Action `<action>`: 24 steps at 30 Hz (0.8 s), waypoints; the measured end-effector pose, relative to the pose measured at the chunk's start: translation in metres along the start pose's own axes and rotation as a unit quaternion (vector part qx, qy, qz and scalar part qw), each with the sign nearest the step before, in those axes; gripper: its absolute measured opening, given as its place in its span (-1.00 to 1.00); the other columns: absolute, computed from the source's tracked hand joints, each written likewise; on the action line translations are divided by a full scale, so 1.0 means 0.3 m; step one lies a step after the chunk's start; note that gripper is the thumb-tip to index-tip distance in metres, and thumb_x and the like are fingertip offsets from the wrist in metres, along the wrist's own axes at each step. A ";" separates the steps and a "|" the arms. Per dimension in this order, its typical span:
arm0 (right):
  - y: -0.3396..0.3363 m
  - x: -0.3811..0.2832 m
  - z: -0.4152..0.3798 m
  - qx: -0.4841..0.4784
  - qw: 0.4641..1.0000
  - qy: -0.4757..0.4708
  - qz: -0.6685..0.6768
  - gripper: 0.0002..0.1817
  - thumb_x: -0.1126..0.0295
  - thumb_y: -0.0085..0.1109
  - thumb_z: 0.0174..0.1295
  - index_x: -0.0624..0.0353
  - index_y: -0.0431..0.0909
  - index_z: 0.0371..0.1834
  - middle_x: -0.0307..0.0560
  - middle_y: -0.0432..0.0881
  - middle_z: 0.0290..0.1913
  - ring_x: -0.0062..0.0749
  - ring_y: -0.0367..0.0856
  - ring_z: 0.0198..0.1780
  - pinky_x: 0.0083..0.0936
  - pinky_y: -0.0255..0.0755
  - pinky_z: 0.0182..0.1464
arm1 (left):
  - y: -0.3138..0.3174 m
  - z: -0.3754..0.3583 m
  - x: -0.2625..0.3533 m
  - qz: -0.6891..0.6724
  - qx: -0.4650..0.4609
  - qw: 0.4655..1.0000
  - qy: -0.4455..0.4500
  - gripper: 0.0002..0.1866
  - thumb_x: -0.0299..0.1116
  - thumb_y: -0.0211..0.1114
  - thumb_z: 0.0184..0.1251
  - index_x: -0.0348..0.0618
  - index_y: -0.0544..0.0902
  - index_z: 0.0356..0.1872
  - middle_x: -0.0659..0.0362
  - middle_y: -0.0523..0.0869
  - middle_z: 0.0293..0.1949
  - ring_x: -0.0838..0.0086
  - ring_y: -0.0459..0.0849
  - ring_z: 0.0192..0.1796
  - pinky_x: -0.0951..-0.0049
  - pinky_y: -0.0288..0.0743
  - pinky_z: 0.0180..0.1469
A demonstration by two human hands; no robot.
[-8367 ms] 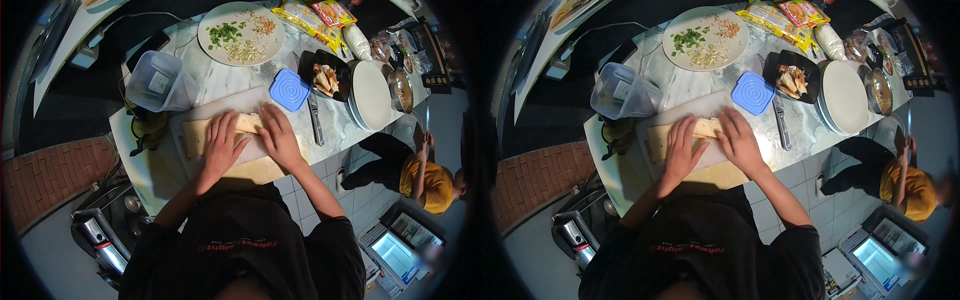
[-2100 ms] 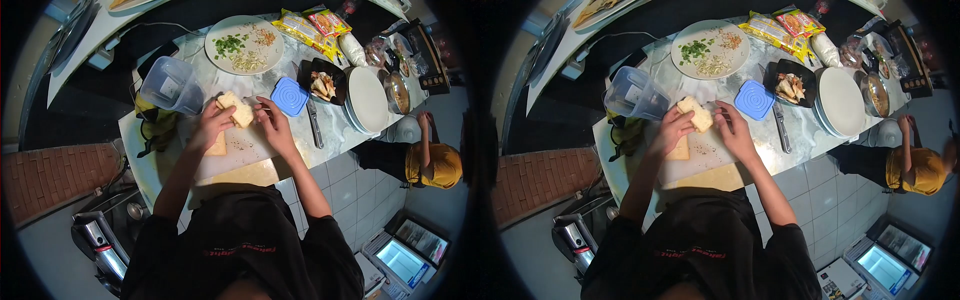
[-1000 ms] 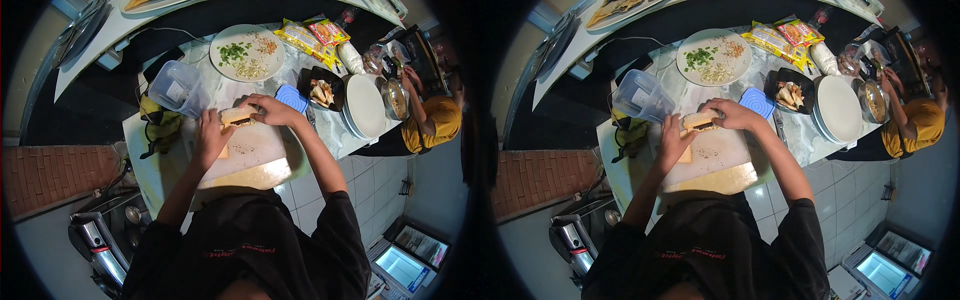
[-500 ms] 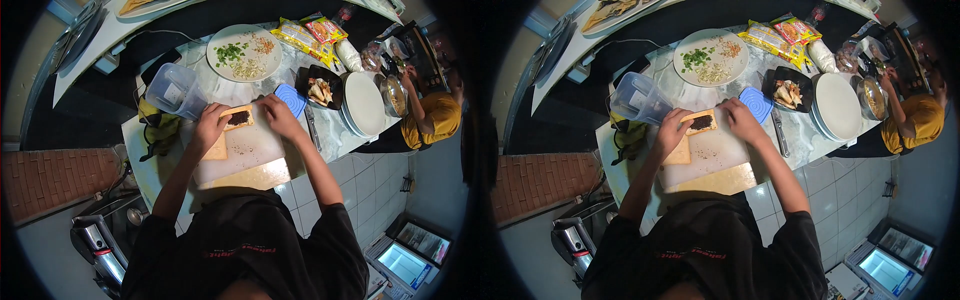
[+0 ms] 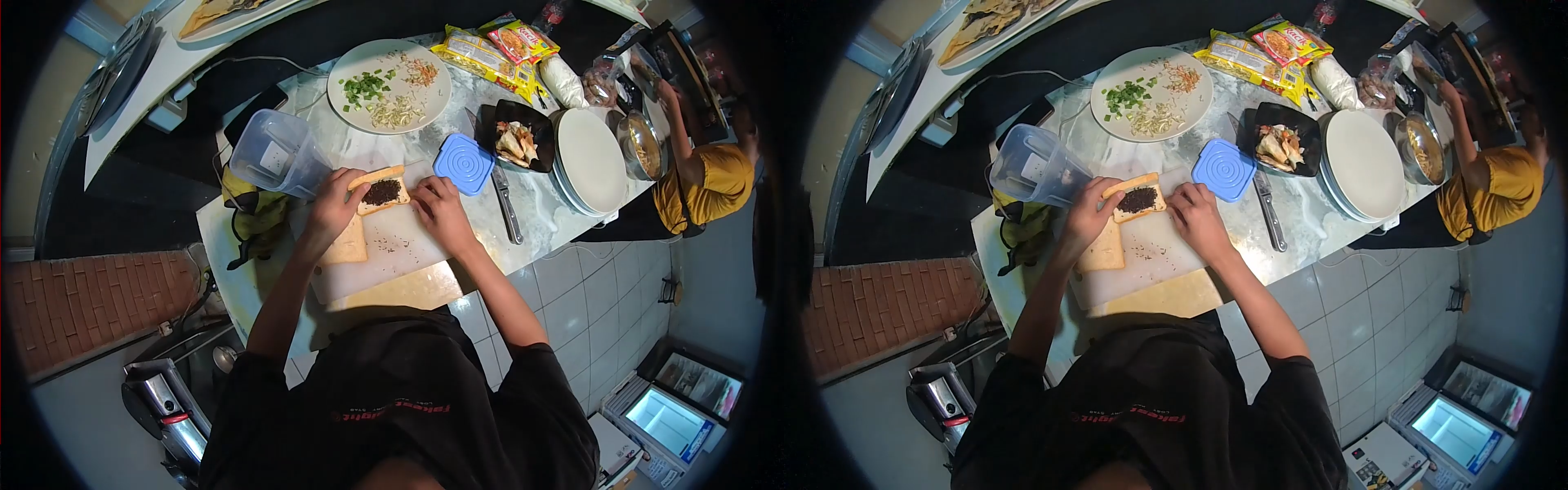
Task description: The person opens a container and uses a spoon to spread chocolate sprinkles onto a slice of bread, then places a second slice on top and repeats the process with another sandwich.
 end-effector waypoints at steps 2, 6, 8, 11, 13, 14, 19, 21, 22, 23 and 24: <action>0.007 -0.002 0.009 0.011 1.000 -0.002 0.004 -0.80 0.48 0.32 0.22 0.17 0.70 -0.08 -0.07 0.57 -0.02 -0.10 0.49 0.09 -0.21 0.38 0.15 | 0.000 -0.005 -0.013 0.005 0.017 1.000 0.016 -0.75 -0.34 0.35 0.46 -0.20 0.68 0.05 0.07 0.72 -0.02 0.20 0.70 0.01 0.33 0.56 0.04; 0.012 0.005 0.021 0.020 1.000 -0.003 0.001 -0.82 0.45 0.33 0.23 0.15 0.70 -0.11 -0.09 0.55 -0.05 -0.12 0.47 0.06 -0.19 0.34 0.09 | -0.010 -0.020 -0.017 0.032 0.072 0.995 0.062 -0.74 -0.32 0.37 0.46 -0.17 0.68 0.07 0.10 0.73 0.04 0.23 0.69 0.03 0.34 0.57 0.03; 0.017 0.010 0.026 0.014 1.000 0.005 -0.002 -0.83 0.44 0.34 0.22 0.14 0.69 -0.13 -0.08 0.54 -0.04 -0.10 0.47 0.06 -0.19 0.35 0.12 | -0.015 -0.021 -0.013 0.031 0.060 0.997 0.042 -0.73 -0.32 0.38 0.45 -0.16 0.68 0.08 0.10 0.73 0.04 0.24 0.69 0.03 0.34 0.57 0.04; 0.019 0.019 0.032 0.003 1.000 0.017 0.001 -0.84 0.43 0.35 0.21 0.14 0.68 -0.15 -0.06 0.53 -0.03 -0.07 0.48 0.06 -0.19 0.36 0.16 | -0.011 -0.021 -0.017 0.029 0.054 0.998 0.033 -0.72 -0.31 0.38 0.45 -0.15 0.68 0.09 0.11 0.73 0.05 0.24 0.69 0.03 0.34 0.57 0.05; 0.017 0.022 0.043 -0.002 1.000 0.017 0.006 -0.84 0.44 0.35 0.21 0.14 0.67 -0.15 -0.06 0.52 -0.02 -0.07 0.47 0.06 -0.19 0.36 0.16 | -0.014 -0.023 -0.023 0.028 0.063 0.997 0.042 -0.72 -0.31 0.38 0.45 -0.15 0.67 0.10 0.11 0.73 0.05 0.24 0.69 0.03 0.34 0.57 0.06; 0.015 0.021 0.050 -0.017 1.000 0.016 0.003 -0.83 0.44 0.34 0.21 0.16 0.66 -0.14 -0.04 0.51 -0.02 -0.07 0.47 0.06 -0.18 0.37 0.16 | -0.014 -0.021 -0.024 0.028 0.055 0.997 0.039 -0.71 -0.30 0.38 0.46 -0.16 0.67 0.10 0.11 0.73 0.05 0.24 0.69 0.03 0.34 0.57 0.06; 0.002 0.002 0.067 -0.037 0.999 -0.014 -0.033 -0.83 0.45 0.30 0.24 0.23 0.63 -0.14 0.02 0.49 0.01 -0.05 0.47 0.09 -0.17 0.37 0.18 | -0.012 -0.026 -0.028 0.031 0.069 0.996 0.046 -0.71 -0.29 0.38 0.46 -0.17 0.68 0.10 0.11 0.73 0.05 0.25 0.68 0.03 0.34 0.57 0.05; -0.012 0.008 0.066 -0.041 0.998 -0.004 -0.039 -0.84 0.45 0.27 0.26 0.25 0.61 -0.14 0.05 0.48 0.02 -0.03 0.47 0.11 -0.18 0.37 0.19 | -0.014 -0.022 -0.031 0.029 0.049 0.998 0.012 -0.72 -0.29 0.38 0.46 -0.19 0.68 0.08 0.10 0.74 0.04 0.26 0.69 0.04 0.34 0.58 0.04; -0.018 0.012 0.065 -0.044 0.998 -0.006 -0.038 -0.84 0.45 0.27 0.26 0.25 0.61 -0.14 0.05 0.48 0.02 -0.03 0.47 0.11 -0.18 0.37 0.19 | -0.017 -0.022 -0.027 0.029 0.051 0.998 0.010 -0.72 -0.29 0.38 0.46 -0.19 0.68 0.08 0.10 0.74 0.04 0.26 0.69 0.04 0.34 0.58 0.04; -0.029 0.018 0.063 -0.041 0.998 -0.002 -0.037 -0.82 0.43 0.26 0.27 0.27 0.61 -0.13 0.06 0.48 0.02 -0.03 0.47 0.11 -0.16 0.37 0.16 | -0.017 -0.023 -0.025 0.018 0.048 0.999 0.002 -0.72 -0.30 0.37 0.46 -0.20 0.68 0.07 0.09 0.74 0.02 0.26 0.70 0.02 0.34 0.58 0.03; -0.036 0.023 0.062 -0.037 0.999 0.002 -0.036 -0.80 0.40 0.26 0.28 0.28 0.61 -0.11 0.06 0.49 0.02 -0.03 0.46 0.11 -0.14 0.37 0.14 | -0.015 -0.021 -0.025 0.007 0.045 0.999 -0.005 -0.73 -0.30 0.37 0.46 -0.21 0.68 0.06 0.08 0.75 0.00 0.26 0.71 0.00 0.35 0.58 0.01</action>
Point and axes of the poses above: each hand's wrist, its own z-axis towards the middle knuckle, its own y-axis out of the palm, x = y × z, the point moved 6 cm from there along z, towards the middle knuckle
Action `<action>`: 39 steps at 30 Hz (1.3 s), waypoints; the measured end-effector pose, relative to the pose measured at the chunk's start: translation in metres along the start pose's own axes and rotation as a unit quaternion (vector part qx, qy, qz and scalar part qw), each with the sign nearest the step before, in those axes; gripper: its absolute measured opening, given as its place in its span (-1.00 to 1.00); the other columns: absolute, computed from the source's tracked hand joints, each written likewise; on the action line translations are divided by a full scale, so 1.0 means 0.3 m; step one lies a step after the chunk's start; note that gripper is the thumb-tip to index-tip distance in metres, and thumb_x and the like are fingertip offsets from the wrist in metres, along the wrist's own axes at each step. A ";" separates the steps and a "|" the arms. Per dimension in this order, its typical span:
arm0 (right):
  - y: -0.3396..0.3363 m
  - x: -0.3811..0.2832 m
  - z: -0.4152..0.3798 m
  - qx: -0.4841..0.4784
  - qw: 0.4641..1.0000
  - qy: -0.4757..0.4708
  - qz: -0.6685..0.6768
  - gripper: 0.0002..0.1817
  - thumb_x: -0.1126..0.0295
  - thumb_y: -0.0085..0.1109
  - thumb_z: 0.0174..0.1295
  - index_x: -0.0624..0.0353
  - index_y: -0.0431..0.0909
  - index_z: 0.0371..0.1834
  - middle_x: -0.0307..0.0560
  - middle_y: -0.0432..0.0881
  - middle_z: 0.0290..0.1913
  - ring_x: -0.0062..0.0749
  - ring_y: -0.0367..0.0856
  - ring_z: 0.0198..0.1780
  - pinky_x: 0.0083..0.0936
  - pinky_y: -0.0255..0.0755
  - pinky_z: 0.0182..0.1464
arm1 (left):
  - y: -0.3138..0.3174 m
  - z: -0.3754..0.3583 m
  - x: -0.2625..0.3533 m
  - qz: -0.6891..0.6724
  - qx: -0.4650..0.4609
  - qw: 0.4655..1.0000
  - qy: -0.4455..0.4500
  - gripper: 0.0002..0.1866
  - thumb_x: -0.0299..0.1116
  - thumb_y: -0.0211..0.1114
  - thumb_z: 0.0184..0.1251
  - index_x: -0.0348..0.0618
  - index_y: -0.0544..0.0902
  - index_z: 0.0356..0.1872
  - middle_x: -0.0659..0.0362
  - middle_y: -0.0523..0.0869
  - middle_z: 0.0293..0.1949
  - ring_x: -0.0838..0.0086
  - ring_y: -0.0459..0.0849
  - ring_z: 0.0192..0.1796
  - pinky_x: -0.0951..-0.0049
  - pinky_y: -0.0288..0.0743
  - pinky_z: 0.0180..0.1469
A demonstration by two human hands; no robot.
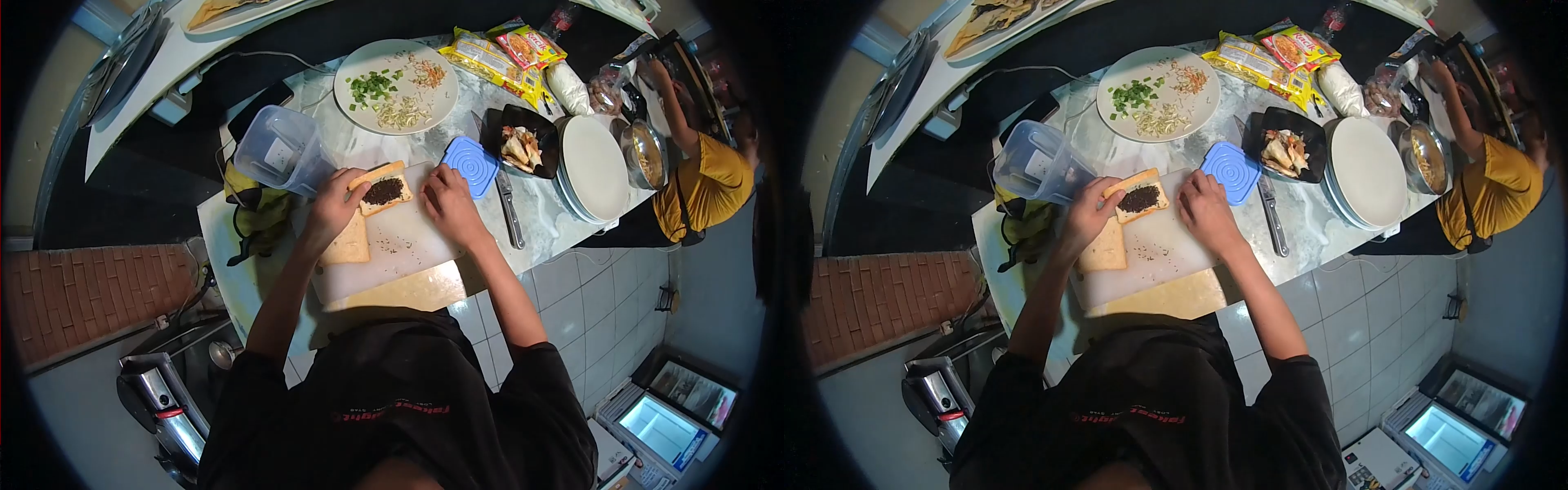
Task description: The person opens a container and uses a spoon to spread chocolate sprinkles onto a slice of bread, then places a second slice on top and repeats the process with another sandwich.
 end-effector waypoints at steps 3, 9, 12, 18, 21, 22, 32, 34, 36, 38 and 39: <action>-0.014 -0.016 0.017 0.016 0.999 0.006 0.048 -0.81 0.39 0.26 0.29 0.29 0.62 -0.14 0.07 0.50 -0.02 0.01 0.49 0.09 -0.15 0.39 0.17 | 0.012 0.014 -0.008 -0.020 -0.034 0.999 -0.009 -0.75 -0.32 0.35 0.47 -0.24 0.68 0.04 0.06 0.76 -0.04 0.25 0.73 -0.04 0.35 0.57 -0.02; 0.030 -0.091 0.063 0.027 0.989 -0.003 0.148 -0.87 0.48 0.26 0.30 0.28 0.63 -0.14 0.05 0.51 -0.07 0.00 0.53 0.07 -0.24 0.43 0.18 | 0.018 0.024 0.016 -0.055 -0.042 0.997 -0.018 -0.74 -0.32 0.34 0.46 -0.28 0.67 0.02 -0.03 0.73 -0.09 0.11 0.69 -0.09 0.25 0.54 -0.01; 0.021 -0.099 0.050 0.031 0.981 0.008 0.191 -0.86 0.53 0.26 0.30 0.26 0.63 -0.10 0.03 0.51 -0.07 -0.04 0.55 0.05 -0.28 0.45 0.17 | 0.009 0.028 0.032 -0.047 -0.047 0.998 -0.012 -0.74 -0.34 0.34 0.46 -0.29 0.67 0.02 -0.04 0.73 -0.10 0.10 0.70 -0.07 0.24 0.55 -0.01; -0.029 -0.060 -0.023 0.041 0.985 0.046 0.161 -0.66 0.51 0.29 0.26 0.19 0.53 0.10 0.08 0.52 0.04 0.07 0.52 0.15 -0.16 0.41 0.23 | 0.016 0.025 0.033 -0.049 -0.062 0.997 -0.017 -0.75 -0.35 0.33 0.46 -0.28 0.67 0.03 -0.03 0.72 -0.08 0.09 0.70 -0.01 0.25 0.56 0.01; -0.034 -0.060 -0.024 0.034 0.992 0.030 0.119 -0.37 0.42 0.39 0.20 0.09 0.39 0.36 0.12 0.53 0.18 0.09 0.48 0.27 -0.11 0.32 0.34 | 0.027 0.023 0.023 -0.057 -0.060 0.996 -0.021 -0.75 -0.37 0.32 0.47 -0.29 0.65 0.04 -0.02 0.71 -0.06 0.13 0.70 -0.01 0.28 0.58 0.01; -0.024 -0.067 -0.011 0.018 0.994 0.017 0.106 -0.26 0.39 0.42 0.18 0.06 0.31 0.44 0.14 0.51 0.24 0.08 0.44 0.33 -0.05 0.22 0.40 | 0.029 0.022 0.020 -0.056 -0.061 0.996 -0.020 -0.75 -0.37 0.32 0.47 -0.29 0.65 0.04 -0.02 0.71 -0.06 0.13 0.70 -0.01 0.28 0.58 0.01; -0.035 -0.048 -0.063 -0.008 0.998 0.000 0.058 -0.48 0.42 0.35 0.27 0.23 0.49 0.30 0.07 0.55 0.22 0.01 0.46 0.33 -0.15 0.26 0.41 | 0.022 0.033 0.028 -0.075 -0.060 0.995 -0.016 -0.77 -0.39 0.34 0.45 -0.28 0.67 0.02 0.04 0.77 -0.09 0.29 0.72 -0.09 0.36 0.54 -0.05; -0.053 -0.047 -0.094 0.020 0.997 0.022 0.074 -0.70 0.44 0.31 0.29 0.27 0.63 0.06 0.04 0.57 0.11 0.01 0.50 0.23 -0.22 0.36 0.30 | 0.038 0.031 0.019 -0.078 -0.057 0.995 -0.013 -0.77 -0.39 0.34 0.45 -0.28 0.67 0.02 0.03 0.76 -0.09 0.28 0.73 -0.09 0.36 0.55 -0.05; -0.047 -0.044 -0.113 0.019 1.000 0.004 0.016 -0.76 0.44 0.33 0.27 0.23 0.67 -0.02 0.00 0.58 0.03 -0.04 0.51 0.15 -0.21 0.36 0.26 | 0.035 0.029 0.016 -0.067 -0.040 0.997 -0.016 -0.77 -0.39 0.34 0.45 -0.28 0.68 0.02 0.03 0.76 -0.09 0.27 0.73 -0.10 0.35 0.56 -0.05; -0.029 -0.044 -0.115 0.033 0.999 -0.007 0.009 -0.81 0.44 0.34 0.24 0.22 0.68 -0.10 -0.02 0.58 0.00 -0.08 0.51 0.10 -0.20 0.36 0.23 | 0.034 0.031 0.026 -0.071 -0.050 0.996 -0.016 -0.77 -0.39 0.34 0.46 -0.28 0.67 0.03 0.02 0.76 -0.08 0.27 0.73 -0.10 0.35 0.56 -0.06; -0.022 -0.049 -0.117 0.046 0.999 -0.017 0.002 -0.86 0.45 0.35 0.22 0.21 0.68 -0.19 -0.05 0.58 -0.03 -0.11 0.51 0.06 -0.20 0.36 0.20 | 0.036 0.031 0.033 -0.075 -0.061 0.995 -0.015 -0.76 -0.39 0.34 0.46 -0.28 0.67 0.03 0.02 0.76 -0.08 0.27 0.73 -0.11 0.35 0.56 -0.06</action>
Point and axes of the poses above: each hand's wrist, its own z-axis towards the middle knuckle, its own y-axis out of the palm, x = y × z, the point moved 6 cm from there along z, towards the middle knuckle
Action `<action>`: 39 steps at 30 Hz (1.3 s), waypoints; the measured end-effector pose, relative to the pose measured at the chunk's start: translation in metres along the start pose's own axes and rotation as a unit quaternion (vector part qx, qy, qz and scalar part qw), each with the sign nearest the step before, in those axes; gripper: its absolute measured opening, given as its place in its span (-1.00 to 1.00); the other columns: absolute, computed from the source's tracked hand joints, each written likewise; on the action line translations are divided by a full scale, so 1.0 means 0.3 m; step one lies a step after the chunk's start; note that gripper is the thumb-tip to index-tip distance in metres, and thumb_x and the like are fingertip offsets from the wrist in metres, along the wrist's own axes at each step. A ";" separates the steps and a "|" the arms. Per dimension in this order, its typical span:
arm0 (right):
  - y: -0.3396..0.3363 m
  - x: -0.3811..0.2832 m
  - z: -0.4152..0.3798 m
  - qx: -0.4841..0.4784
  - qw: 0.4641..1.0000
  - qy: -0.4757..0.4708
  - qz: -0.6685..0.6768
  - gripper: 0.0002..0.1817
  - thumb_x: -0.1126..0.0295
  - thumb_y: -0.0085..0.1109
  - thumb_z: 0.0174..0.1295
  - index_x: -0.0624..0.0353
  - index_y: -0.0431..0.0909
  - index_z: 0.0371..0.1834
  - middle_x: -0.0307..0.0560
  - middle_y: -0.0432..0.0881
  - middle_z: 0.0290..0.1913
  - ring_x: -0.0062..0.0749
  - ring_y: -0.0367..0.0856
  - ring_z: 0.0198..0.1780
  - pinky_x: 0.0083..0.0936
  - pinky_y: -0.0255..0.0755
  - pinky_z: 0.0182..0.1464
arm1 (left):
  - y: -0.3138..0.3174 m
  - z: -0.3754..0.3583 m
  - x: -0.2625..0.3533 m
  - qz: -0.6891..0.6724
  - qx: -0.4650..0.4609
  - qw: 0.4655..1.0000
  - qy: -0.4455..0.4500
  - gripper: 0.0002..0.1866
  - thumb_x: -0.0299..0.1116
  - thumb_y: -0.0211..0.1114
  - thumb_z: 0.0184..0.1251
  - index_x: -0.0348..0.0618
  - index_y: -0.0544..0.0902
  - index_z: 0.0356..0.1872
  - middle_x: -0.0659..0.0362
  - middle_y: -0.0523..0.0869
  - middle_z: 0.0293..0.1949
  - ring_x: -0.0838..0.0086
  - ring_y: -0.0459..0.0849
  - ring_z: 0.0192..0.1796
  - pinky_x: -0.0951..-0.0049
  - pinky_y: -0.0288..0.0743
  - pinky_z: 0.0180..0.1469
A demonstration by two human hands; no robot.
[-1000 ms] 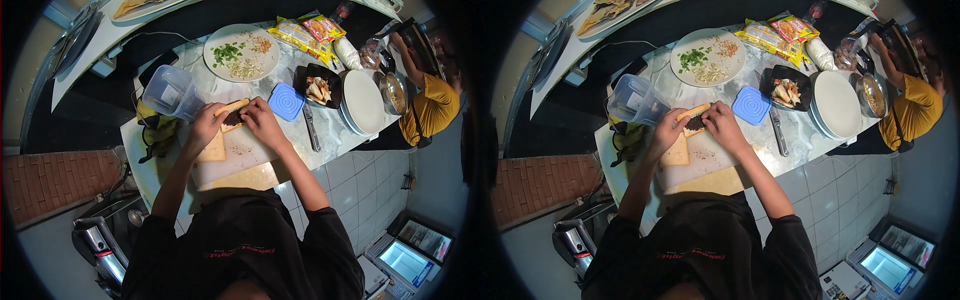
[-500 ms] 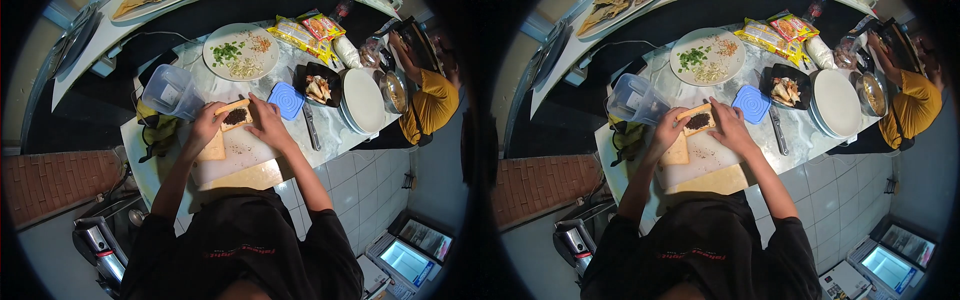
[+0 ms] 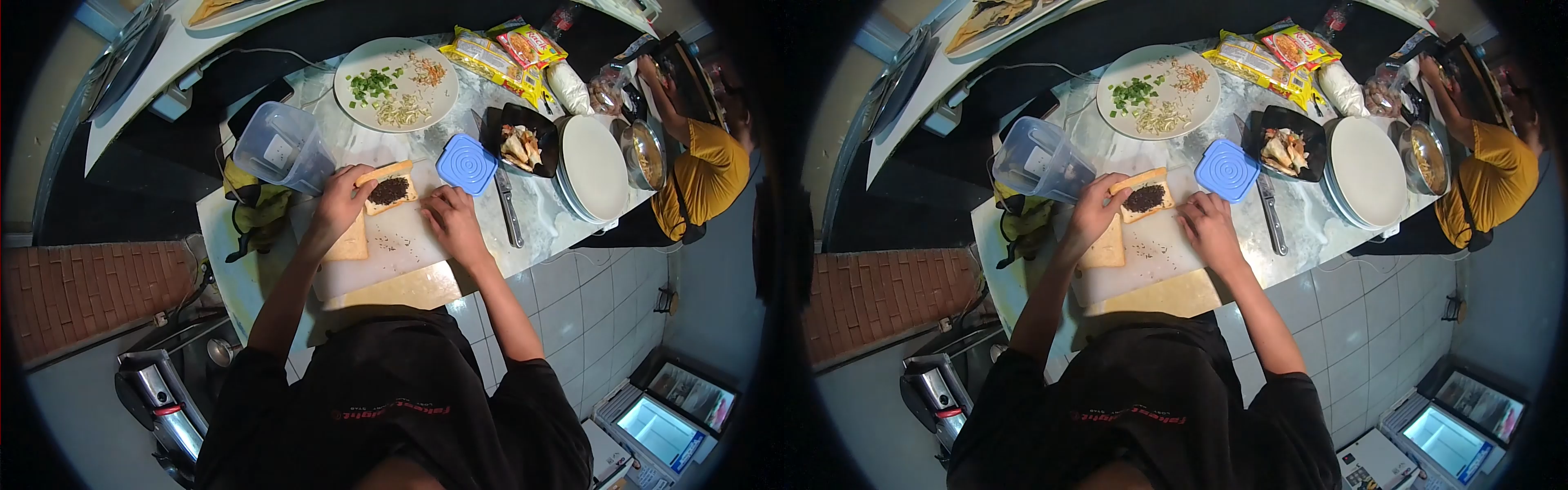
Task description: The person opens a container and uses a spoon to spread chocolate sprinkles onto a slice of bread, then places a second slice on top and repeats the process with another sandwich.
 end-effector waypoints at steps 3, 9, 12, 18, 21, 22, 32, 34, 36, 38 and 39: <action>0.032 -0.003 0.005 -0.012 1.000 0.003 -0.020 -0.87 0.47 0.35 0.20 0.19 0.67 -0.20 -0.09 0.57 -0.09 -0.11 0.50 0.02 -0.19 0.34 0.17 | 0.012 0.000 -0.001 0.011 -0.001 1.000 0.000 -0.76 -0.39 0.34 0.46 -0.28 0.67 0.04 0.02 0.76 -0.08 0.26 0.73 -0.11 0.35 0.57 -0.07; 0.047 -0.017 0.004 -0.007 0.996 -0.036 -0.077 -0.85 0.47 0.25 0.23 0.19 0.62 -0.14 -0.07 0.54 -0.12 -0.14 0.49 0.01 -0.20 0.32 0.13 | 0.006 -0.003 -0.001 0.004 0.000 1.000 -0.004 -0.75 -0.39 0.35 0.45 -0.29 0.67 0.05 0.01 0.76 -0.07 0.26 0.74 -0.11 0.36 0.58 -0.06; 0.067 -0.017 0.006 -0.023 0.983 -0.048 -0.177 -0.84 0.46 0.21 0.26 0.18 0.56 -0.11 -0.05 0.52 -0.11 -0.14 0.49 0.01 -0.21 0.31 0.13 | 0.005 -0.001 -0.001 0.004 -0.002 1.000 -0.006 -0.74 -0.39 0.35 0.45 -0.29 0.66 0.06 0.00 0.76 -0.07 0.27 0.74 -0.11 0.37 0.59 -0.05; 0.015 -0.029 0.012 -0.015 0.998 0.024 -0.054 -0.85 0.54 0.20 0.24 0.17 0.50 -0.15 -0.02 0.52 -0.13 -0.09 0.49 -0.01 -0.18 0.29 0.08 | -0.001 -0.009 -0.001 0.002 -0.012 1.000 -0.016 -0.73 -0.38 0.36 0.44 -0.30 0.66 0.06 -0.01 0.76 -0.06 0.28 0.75 -0.09 0.37 0.60 -0.04; -0.020 -0.089 0.064 0.001 0.999 0.025 0.026 -0.79 0.63 0.17 0.18 0.19 0.47 -0.15 -0.01 0.56 -0.15 -0.04 0.51 -0.04 -0.19 0.30 0.07 | 0.004 -0.010 -0.012 -0.001 -0.001 1.000 -0.012 -0.72 -0.38 0.37 0.44 -0.30 0.66 0.06 -0.01 0.77 -0.06 0.29 0.75 -0.10 0.37 0.60 -0.04; -0.017 -0.098 0.085 0.018 1.000 0.008 0.016 -0.89 0.50 0.21 0.30 0.20 0.50 -0.17 -0.01 0.59 -0.23 -0.08 0.54 -0.10 -0.20 0.30 0.03 | 0.011 -0.009 -0.012 -0.002 -0.004 1.000 -0.010 -0.72 -0.38 0.37 0.44 -0.30 0.66 0.06 -0.01 0.77 -0.06 0.29 0.75 -0.10 0.37 0.60 -0.04; 0.008 -0.051 0.041 0.013 0.999 0.036 0.026 -0.90 0.52 0.21 0.30 0.24 0.59 -0.16 0.05 0.60 -0.19 0.01 0.57 -0.10 -0.13 0.39 0.02 | -0.006 -0.024 -0.016 -0.012 -0.003 1.000 -0.020 -0.71 -0.39 0.38 0.42 -0.30 0.67 0.07 0.00 0.77 -0.09 0.32 0.75 -0.12 0.37 0.61 -0.05; 0.013 -0.043 0.005 -0.032 0.999 0.028 0.006 -0.84 0.54 0.25 0.22 0.24 0.64 -0.14 0.01 0.61 -0.17 -0.04 0.58 -0.09 -0.17 0.43 0.03 | -0.001 -0.025 -0.019 -0.013 -0.007 1.000 -0.020 -0.71 -0.39 0.38 0.42 -0.31 0.67 0.07 0.00 0.77 -0.10 0.33 0.75 -0.12 0.37 0.61 -0.05; 0.024 -0.035 -0.008 -0.040 0.999 0.018 -0.004 -0.83 0.53 0.27 0.20 0.23 0.65 -0.13 -0.01 0.61 -0.17 -0.06 0.58 -0.09 -0.18 0.43 0.03 | -0.001 -0.027 -0.011 -0.020 0.012 1.000 -0.006 -0.72 -0.39 0.38 0.42 -0.31 0.67 0.06 0.01 0.77 -0.11 0.33 0.75 -0.13 0.38 0.61 -0.06; 0.040 -0.031 -0.010 -0.046 0.999 0.006 -0.010 -0.81 0.52 0.29 0.18 0.23 0.65 -0.12 -0.02 0.61 -0.17 -0.08 0.59 -0.08 -0.20 0.44 0.03 | 0.002 -0.026 -0.006 -0.019 0.007 1.000 -0.011 -0.72 -0.39 0.38 0.42 -0.31 0.67 0.06 0.01 0.77 -0.11 0.33 0.75 -0.13 0.38 0.61 -0.06; 0.048 -0.032 -0.005 -0.045 0.998 -0.004 -0.032 -0.81 0.50 0.29 0.19 0.21 0.65 -0.13 -0.03 0.61 -0.17 -0.10 0.59 -0.09 -0.21 0.44 0.02 | 0.000 -0.026 -0.005 -0.017 0.003 1.000 -0.016 -0.72 -0.39 0.38 0.42 -0.31 0.67 0.05 0.01 0.77 -0.11 0.33 0.75 -0.13 0.38 0.61 -0.05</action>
Point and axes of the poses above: each hand's wrist, its own z-axis towards the middle knuckle, its own y-axis out of the palm, x = y × z, the point moved 6 cm from there along z, towards the middle knuckle
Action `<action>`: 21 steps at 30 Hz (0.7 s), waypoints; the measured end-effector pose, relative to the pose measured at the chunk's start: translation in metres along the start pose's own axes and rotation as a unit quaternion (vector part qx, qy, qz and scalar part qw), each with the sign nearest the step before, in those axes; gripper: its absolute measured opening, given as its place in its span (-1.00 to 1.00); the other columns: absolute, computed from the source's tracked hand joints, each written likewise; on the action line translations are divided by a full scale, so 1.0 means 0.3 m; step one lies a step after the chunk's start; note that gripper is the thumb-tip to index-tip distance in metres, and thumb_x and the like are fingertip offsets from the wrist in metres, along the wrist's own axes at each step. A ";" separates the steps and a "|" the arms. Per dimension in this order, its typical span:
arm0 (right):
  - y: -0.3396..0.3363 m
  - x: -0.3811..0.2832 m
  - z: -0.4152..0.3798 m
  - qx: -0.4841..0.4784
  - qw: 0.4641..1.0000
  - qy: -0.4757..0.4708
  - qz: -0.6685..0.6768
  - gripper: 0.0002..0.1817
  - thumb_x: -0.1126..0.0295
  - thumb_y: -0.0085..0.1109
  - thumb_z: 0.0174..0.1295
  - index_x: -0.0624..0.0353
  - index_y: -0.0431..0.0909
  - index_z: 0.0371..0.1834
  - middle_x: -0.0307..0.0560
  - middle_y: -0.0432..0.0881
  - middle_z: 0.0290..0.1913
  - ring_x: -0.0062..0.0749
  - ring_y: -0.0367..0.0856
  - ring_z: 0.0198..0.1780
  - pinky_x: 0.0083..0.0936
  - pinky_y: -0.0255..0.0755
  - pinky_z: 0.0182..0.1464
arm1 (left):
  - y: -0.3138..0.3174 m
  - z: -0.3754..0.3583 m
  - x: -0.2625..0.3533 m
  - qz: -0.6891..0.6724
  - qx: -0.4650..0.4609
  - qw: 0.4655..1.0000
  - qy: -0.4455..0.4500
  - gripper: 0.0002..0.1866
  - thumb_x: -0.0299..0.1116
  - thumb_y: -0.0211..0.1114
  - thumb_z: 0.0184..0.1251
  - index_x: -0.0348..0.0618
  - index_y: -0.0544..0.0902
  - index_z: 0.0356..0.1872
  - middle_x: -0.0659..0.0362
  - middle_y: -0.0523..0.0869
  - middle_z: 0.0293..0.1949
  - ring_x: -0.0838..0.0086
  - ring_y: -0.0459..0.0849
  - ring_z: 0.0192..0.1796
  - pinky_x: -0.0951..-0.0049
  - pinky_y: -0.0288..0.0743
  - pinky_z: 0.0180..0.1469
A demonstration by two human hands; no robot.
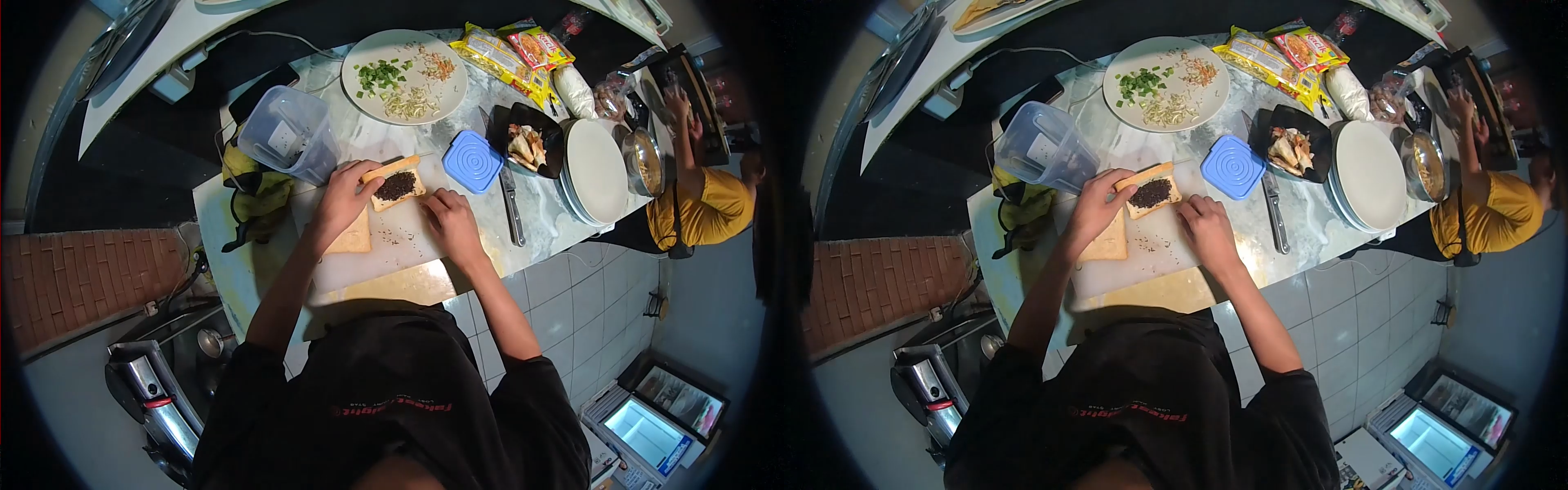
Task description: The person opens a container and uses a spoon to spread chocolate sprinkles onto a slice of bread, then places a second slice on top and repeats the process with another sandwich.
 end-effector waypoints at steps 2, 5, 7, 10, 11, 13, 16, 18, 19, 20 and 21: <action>0.001 -0.005 0.012 0.002 1.000 -0.009 -0.023 -0.82 0.48 0.30 0.19 0.20 0.66 -0.14 -0.04 0.61 -0.17 -0.12 0.59 -0.09 -0.21 0.44 0.01 | -0.005 0.002 0.003 0.006 -0.004 1.000 0.003 -0.72 -0.39 0.38 0.42 -0.31 0.67 0.05 0.01 0.77 -0.11 0.33 0.75 -0.13 0.38 0.61 -0.05; 0.005 -0.016 0.026 -0.026 0.998 -0.021 -0.050 -0.83 0.46 0.27 0.22 0.20 0.65 -0.14 -0.06 0.61 -0.17 -0.13 0.58 -0.10 -0.22 0.43 -0.01 | -0.004 0.003 -0.001 0.001 -0.004 1.000 0.009 -0.72 -0.39 0.38 0.42 -0.32 0.67 0.05 0.01 0.77 -0.11 0.33 0.75 -0.14 0.38 0.61 -0.05; 0.013 -0.024 0.027 -0.012 0.992 -0.060 -0.106 -0.86 0.46 0.25 0.25 0.20 0.62 -0.15 -0.06 0.60 -0.17 -0.13 0.57 -0.10 -0.20 0.42 -0.02 | -0.002 0.003 -0.005 -0.009 0.002 1.000 0.011 -0.72 -0.39 0.38 0.42 -0.32 0.67 0.05 0.01 0.77 -0.12 0.33 0.75 -0.14 0.38 0.61 -0.05; -0.005 -0.033 0.039 -0.008 0.997 -0.023 -0.079 -0.87 0.44 0.25 0.28 0.21 0.58 -0.17 -0.03 0.60 -0.18 -0.08 0.58 -0.12 -0.18 0.41 -0.03 | -0.008 0.001 0.004 -0.005 0.004 1.000 0.006 -0.72 -0.39 0.38 0.42 -0.32 0.67 0.05 0.00 0.77 -0.12 0.32 0.75 -0.14 0.37 0.61 -0.05; -0.013 -0.044 0.052 -0.010 0.997 -0.026 -0.079 -0.87 0.44 0.25 0.28 0.21 0.58 -0.17 -0.03 0.60 -0.18 -0.08 0.58 -0.12 -0.18 0.41 -0.03 | -0.009 0.000 0.005 -0.008 0.003 1.000 0.003 -0.72 -0.39 0.38 0.42 -0.32 0.67 0.05 0.00 0.77 -0.12 0.32 0.75 -0.14 0.37 0.61 -0.04; -0.039 -0.055 0.082 0.026 1.000 -0.006 0.006 -0.87 0.39 0.25 0.32 0.20 0.55 -0.21 0.00 0.60 -0.21 -0.05 0.58 -0.14 -0.17 0.40 -0.05 | -0.003 -0.004 -0.001 -0.011 0.001 1.000 -0.001 -0.71 -0.39 0.38 0.42 -0.32 0.67 0.05 0.00 0.77 -0.11 0.32 0.75 -0.14 0.37 0.61 -0.04; -0.030 -0.064 0.131 0.040 0.999 -0.015 0.006 -0.86 0.37 0.25 0.34 0.21 0.56 -0.22 0.03 0.61 -0.24 -0.03 0.60 -0.16 -0.17 0.40 -0.06 | 0.002 0.001 -0.009 -0.010 0.000 1.000 0.005 -0.71 -0.39 0.38 0.42 -0.32 0.67 0.06 0.01 0.77 -0.10 0.32 0.75 -0.13 0.36 0.61 -0.03; -0.019 -0.057 0.142 0.037 0.999 -0.008 -0.007 -0.86 0.36 0.25 0.34 0.20 0.58 -0.18 0.02 0.62 -0.26 -0.05 0.60 -0.15 -0.18 0.40 -0.06 | -0.001 0.002 -0.005 -0.009 -0.002 1.000 0.001 -0.71 -0.39 0.38 0.42 -0.32 0.67 0.06 0.01 0.77 -0.09 0.32 0.75 -0.12 0.36 0.61 -0.03; -0.021 -0.055 0.140 0.042 0.999 -0.002 0.004 -0.85 0.37 0.26 0.34 0.20 0.59 -0.16 0.01 0.62 -0.26 -0.04 0.60 -0.14 -0.18 0.40 -0.05 | -0.003 0.003 -0.002 -0.008 -0.001 1.000 0.003 -0.71 -0.39 0.38 0.42 -0.32 0.67 0.06 0.01 0.77 -0.09 0.32 0.75 -0.12 0.36 0.61 -0.03; -0.025 -0.059 0.139 0.047 0.999 0.004 0.015 -0.84 0.38 0.26 0.33 0.21 0.61 -0.13 0.00 0.63 -0.26 -0.03 0.60 -0.14 -0.18 0.41 -0.05 | -0.006 0.002 0.002 -0.008 0.000 1.000 0.008 -0.71 -0.39 0.38 0.42 -0.32 0.67 0.06 0.01 0.77 -0.09 0.32 0.75 -0.12 0.36 0.61 -0.03; -0.031 -0.065 0.132 0.045 0.999 0.003 0.016 -0.84 0.38 0.26 0.33 0.21 0.61 -0.13 0.00 0.63 -0.26 -0.03 0.60 -0.14 -0.18 0.41 -0.05 | -0.008 0.000 0.004 -0.008 0.002 1.000 0.012 -0.71 -0.39 0.39 0.41 -0.32 0.67 0.05 0.00 0.77 -0.09 0.32 0.75 -0.12 0.37 0.62 -0.04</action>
Point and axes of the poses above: each hand's wrist, its own z-axis towards the middle knuckle, its own y-axis out of the palm, x = y × z, the point moved 6 cm from there along z, towards the middle knuckle
